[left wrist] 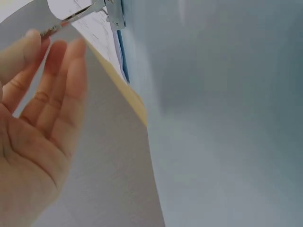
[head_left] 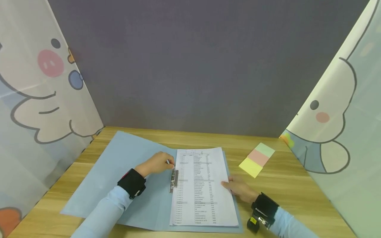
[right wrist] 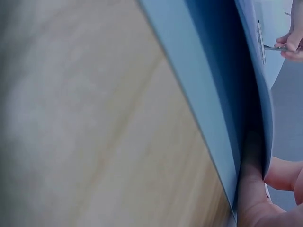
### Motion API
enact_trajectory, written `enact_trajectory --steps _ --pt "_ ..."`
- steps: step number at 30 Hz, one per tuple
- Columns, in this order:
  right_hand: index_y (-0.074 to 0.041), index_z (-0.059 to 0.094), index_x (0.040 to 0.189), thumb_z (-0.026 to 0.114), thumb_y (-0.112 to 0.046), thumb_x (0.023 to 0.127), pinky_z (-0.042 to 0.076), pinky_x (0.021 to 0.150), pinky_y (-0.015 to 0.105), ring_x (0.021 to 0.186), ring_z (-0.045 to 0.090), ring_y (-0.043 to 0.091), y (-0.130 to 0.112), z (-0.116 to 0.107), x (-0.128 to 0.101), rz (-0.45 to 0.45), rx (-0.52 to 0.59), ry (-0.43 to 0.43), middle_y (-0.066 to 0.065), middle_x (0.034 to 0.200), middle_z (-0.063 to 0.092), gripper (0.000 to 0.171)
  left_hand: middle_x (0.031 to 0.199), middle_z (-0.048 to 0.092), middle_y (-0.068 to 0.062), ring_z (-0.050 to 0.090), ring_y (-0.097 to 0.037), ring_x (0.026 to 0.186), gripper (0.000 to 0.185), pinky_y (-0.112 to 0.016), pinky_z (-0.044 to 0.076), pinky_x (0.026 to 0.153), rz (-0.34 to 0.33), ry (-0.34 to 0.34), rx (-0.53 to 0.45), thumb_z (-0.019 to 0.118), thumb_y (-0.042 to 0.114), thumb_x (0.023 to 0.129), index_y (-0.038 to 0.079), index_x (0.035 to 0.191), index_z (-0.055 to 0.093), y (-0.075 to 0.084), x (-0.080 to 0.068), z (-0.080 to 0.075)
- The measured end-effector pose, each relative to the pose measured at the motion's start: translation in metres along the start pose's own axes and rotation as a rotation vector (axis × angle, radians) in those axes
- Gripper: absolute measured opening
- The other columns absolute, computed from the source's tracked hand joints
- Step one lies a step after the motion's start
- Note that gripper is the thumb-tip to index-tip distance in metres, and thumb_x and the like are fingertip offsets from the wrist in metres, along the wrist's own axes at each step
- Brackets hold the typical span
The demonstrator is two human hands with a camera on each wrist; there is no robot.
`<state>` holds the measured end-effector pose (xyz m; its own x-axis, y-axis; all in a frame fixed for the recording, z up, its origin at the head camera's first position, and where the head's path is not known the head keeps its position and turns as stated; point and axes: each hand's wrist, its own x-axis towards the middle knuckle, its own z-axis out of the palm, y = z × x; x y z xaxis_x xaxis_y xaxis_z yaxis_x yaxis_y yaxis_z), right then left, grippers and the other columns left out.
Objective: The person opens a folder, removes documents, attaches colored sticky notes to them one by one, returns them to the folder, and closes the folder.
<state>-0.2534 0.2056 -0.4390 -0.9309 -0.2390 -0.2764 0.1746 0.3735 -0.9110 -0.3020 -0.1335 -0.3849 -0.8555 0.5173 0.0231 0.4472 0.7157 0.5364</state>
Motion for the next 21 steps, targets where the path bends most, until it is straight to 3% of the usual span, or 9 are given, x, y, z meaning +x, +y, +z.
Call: enact_trajectory --steps 4,10,15,21 --pt "0.008 0.060 0.102 0.054 -0.012 0.090 0.037 0.050 0.021 0.048 0.039 0.007 -0.001 0.002 0.000 0.018 0.001 0.032 0.001 0.067 0.060 0.024 0.086 0.064 0.000 0.049 -0.013 0.068 0.007 -0.027 0.040 0.060 -0.050 0.023 0.034 0.062 0.013 0.086 0.013 0.083 0.068 -0.003 0.012 0.001" --pt "0.008 0.059 0.103 0.054 -0.012 0.090 0.038 0.051 0.021 0.047 0.039 0.007 -0.002 0.004 -0.001 0.025 0.010 0.032 0.001 0.067 0.060 0.025 0.070 0.061 0.000 0.051 -0.010 0.057 0.009 -0.023 0.037 0.052 -0.152 -0.003 0.051 0.060 0.015 0.087 0.012 0.081 0.066 -0.008 0.026 0.006" --pt "0.008 0.060 0.103 0.054 -0.012 0.090 0.034 0.049 0.019 0.046 0.035 0.006 -0.003 0.004 -0.003 0.029 0.007 0.038 0.000 0.064 0.058 0.024 0.075 0.063 -0.002 0.053 -0.011 0.057 0.008 -0.024 0.039 0.054 -0.201 -0.013 0.056 0.061 0.014 0.086 0.009 0.086 0.067 -0.008 0.031 0.008" --pt "0.008 0.059 0.104 0.051 -0.011 0.091 0.037 0.051 0.019 0.047 0.037 0.006 -0.004 0.003 -0.003 0.016 0.020 0.018 0.002 0.070 0.064 0.024 0.074 0.062 -0.002 0.054 -0.011 0.060 0.010 -0.025 0.040 0.055 -0.234 -0.021 0.080 0.061 0.012 0.085 0.006 0.089 0.068 -0.009 0.034 0.014"
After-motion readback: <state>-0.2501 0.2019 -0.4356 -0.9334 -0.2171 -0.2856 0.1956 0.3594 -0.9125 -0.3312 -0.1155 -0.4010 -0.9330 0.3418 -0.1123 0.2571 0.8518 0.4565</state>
